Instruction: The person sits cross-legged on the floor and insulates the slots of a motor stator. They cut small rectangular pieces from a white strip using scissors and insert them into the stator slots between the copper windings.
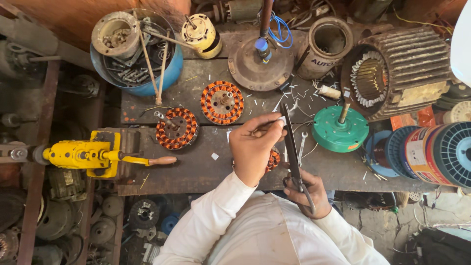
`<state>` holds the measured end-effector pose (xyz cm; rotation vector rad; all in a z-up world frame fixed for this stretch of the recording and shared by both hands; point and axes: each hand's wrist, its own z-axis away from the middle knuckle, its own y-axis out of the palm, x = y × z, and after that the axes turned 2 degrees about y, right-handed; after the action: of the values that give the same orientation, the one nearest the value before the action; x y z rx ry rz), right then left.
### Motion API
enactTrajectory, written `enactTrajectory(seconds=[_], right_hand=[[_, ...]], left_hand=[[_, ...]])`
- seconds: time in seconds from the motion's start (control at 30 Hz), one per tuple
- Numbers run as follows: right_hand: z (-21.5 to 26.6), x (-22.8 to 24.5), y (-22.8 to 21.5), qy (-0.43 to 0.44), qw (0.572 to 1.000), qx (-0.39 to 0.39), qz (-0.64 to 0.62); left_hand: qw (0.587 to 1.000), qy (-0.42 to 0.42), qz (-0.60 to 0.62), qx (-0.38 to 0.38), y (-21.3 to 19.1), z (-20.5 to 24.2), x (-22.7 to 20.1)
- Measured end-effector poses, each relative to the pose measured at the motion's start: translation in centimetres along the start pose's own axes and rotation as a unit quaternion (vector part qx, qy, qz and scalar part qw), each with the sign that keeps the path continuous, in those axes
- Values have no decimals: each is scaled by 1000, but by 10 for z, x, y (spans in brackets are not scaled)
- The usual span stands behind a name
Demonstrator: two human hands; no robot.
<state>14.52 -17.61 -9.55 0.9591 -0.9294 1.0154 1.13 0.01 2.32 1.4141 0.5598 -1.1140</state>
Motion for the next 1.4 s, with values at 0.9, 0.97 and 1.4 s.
enactTrajectory(seconds=[0.9, 0.97, 1.4], right_hand=[[-2, 80, 28, -181, 703, -199, 659], [10, 100, 41, -202, 796, -167, 546], [24, 112, 70, -218, 901, 6, 376]], left_hand=[[995, 73, -71, -18, -90, 47, 16], [992, 59, -90, 59, -86, 58, 19], [957, 6, -156, 245, -98, 85, 21]])
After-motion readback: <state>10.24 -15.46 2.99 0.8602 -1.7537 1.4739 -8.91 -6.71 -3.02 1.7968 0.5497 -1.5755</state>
